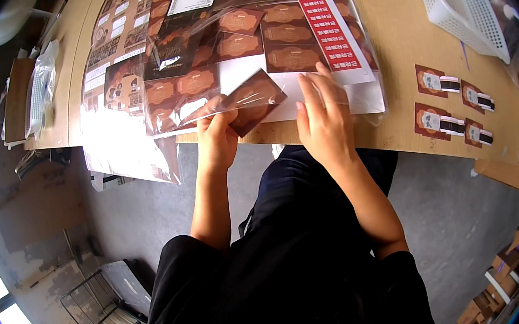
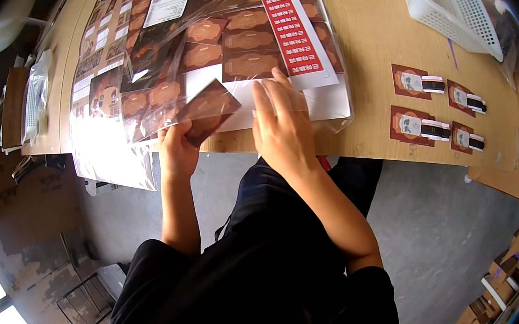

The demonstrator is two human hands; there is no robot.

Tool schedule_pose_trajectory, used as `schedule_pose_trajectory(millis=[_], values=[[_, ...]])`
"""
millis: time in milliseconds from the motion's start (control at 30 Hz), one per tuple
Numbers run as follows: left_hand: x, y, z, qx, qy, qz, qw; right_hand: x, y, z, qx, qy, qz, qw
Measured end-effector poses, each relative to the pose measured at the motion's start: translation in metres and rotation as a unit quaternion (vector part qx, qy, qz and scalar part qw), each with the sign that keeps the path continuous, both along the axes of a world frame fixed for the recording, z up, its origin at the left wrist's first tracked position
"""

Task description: The person repeatedly picks up small brown cards, inserts a white rectangular insert into each, and places the completed units on the table. They handle the cards one at a time, aligning the insert and setting each finished package down in a growing row.

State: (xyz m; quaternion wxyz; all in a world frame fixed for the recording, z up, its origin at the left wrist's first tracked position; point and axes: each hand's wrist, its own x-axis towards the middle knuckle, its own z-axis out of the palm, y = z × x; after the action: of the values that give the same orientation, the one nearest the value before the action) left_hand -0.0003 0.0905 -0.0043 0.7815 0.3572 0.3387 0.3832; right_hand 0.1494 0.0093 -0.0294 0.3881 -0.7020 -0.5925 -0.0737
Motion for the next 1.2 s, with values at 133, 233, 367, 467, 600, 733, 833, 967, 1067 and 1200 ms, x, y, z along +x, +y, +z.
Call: schedule_pose_trajectory(millis=[133,233,367,467,600,733,833,967,1067,1200], values=[[-0.023,-0.004,-0.009,-0.023,0.029,-0.179,0.983,0.009,-0.017,-0.007,0.06,0.109,0.061,0.99],[-0.015,-0.023,0.002,-0.001,0.038,-0.28,0.959,0.012,-0.053,-0.005,0.036,0.339,0.109,0.934],[0.004,-0.041,-0.006,0.041,0.014,-0.376,0.926,0.016,-0.088,0.01,0.026,0.607,0.131,0.783],[0.023,-0.051,-0.007,0.019,-0.01,-0.379,0.925,0.026,-0.108,0.013,0.047,0.592,0.07,0.802],[0.042,-0.061,-0.003,0.049,-0.048,-0.442,0.894,0.034,-0.118,0.009,0.114,0.509,0.007,0.853],[0.05,-0.068,-0.004,0.057,-0.042,-0.422,0.904,0.037,-0.118,0.023,0.08,0.142,-0.1,0.982],[0.052,-0.072,-0.006,0.089,-0.046,-0.417,0.904,0.029,-0.119,0.03,0.086,0.018,-0.092,0.992],[0.057,-0.075,-0.005,0.126,-0.077,-0.395,0.907,0.022,-0.117,0.033,0.057,0.09,-0.061,0.992],[0.061,-0.078,-0.009,0.203,-0.071,-0.357,0.909,0.023,-0.118,0.031,0.037,0.143,-0.028,0.989],[0.06,-0.079,-0.01,0.237,-0.062,-0.345,0.906,0.024,-0.118,0.033,0.024,0.207,0.001,0.978]])
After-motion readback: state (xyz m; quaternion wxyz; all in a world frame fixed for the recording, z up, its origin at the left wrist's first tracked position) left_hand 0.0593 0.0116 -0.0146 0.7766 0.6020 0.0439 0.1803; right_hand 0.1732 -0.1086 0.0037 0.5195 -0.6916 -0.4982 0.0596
